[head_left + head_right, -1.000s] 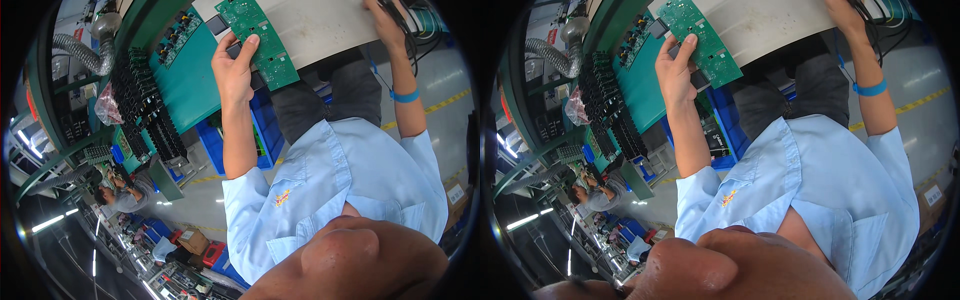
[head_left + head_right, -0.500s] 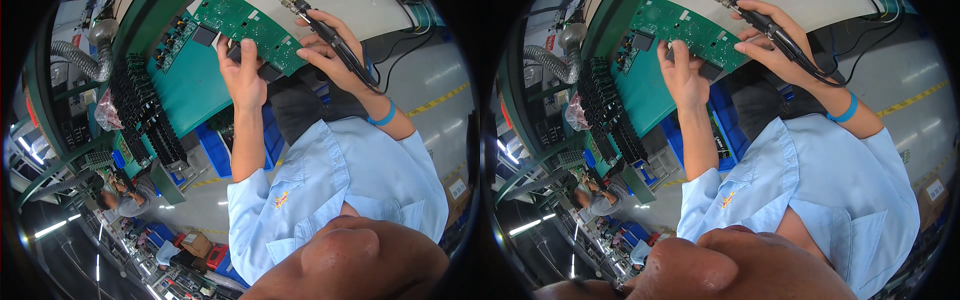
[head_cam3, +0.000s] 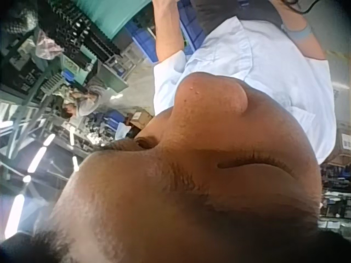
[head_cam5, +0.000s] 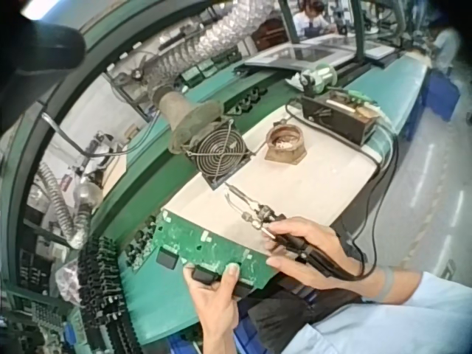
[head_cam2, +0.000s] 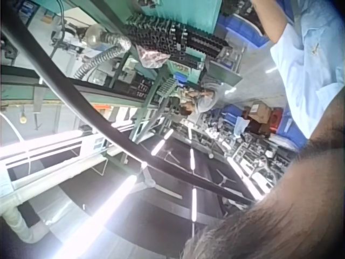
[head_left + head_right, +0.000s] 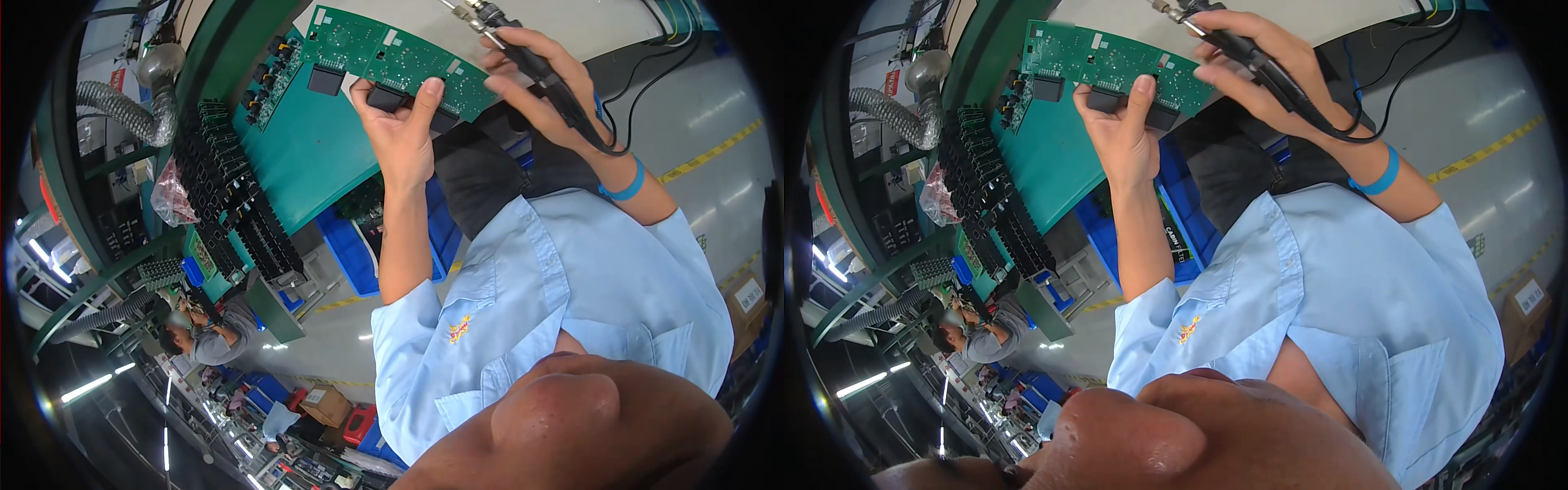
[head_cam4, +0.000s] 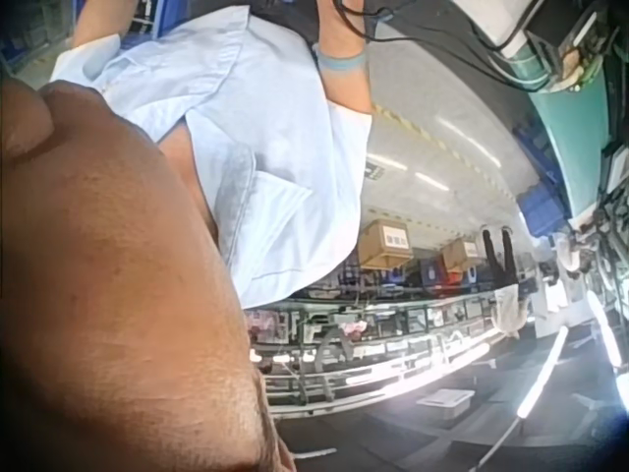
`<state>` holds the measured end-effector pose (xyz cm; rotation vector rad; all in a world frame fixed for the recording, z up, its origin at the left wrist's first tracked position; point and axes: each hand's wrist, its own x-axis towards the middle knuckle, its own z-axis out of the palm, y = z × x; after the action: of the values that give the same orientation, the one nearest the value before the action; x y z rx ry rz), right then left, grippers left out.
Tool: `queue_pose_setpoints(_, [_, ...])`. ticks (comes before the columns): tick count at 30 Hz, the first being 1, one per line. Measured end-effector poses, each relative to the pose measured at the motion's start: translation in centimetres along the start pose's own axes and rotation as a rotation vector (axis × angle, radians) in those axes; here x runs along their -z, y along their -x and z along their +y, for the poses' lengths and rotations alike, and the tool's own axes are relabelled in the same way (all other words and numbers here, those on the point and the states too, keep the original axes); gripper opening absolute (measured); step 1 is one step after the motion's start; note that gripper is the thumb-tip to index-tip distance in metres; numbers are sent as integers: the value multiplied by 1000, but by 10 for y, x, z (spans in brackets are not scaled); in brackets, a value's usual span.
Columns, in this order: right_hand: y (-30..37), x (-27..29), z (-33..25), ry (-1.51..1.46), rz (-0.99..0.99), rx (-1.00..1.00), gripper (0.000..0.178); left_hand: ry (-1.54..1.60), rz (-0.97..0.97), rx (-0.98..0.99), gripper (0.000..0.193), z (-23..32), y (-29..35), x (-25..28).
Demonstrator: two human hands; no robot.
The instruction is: The person solders electronic components onto circuit boards using a soldering iron, turning each board over to solder the connections, and places the completed boards onto the workbench.
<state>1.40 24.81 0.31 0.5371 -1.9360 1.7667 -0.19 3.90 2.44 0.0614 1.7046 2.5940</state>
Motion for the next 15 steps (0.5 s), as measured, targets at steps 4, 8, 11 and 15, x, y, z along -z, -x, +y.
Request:
queue_pose_setpoints(4, [-3,23,-12,136,-33,153,44,-2,29,-52,67,1,-5,3])
queue_pose_setpoints(8, [7,32,-19,136,-78,326,41,-5,47,-99,64,1,-9,3])
queue_pose_setpoints(11, [19,31,-20,86,-152,288,42,-14,87,-97,62,2,-10,3])
queue_pose_setpoints(15, [23,29,-16,104,-178,292,42,-44,93,-81,61,3,-10,1])
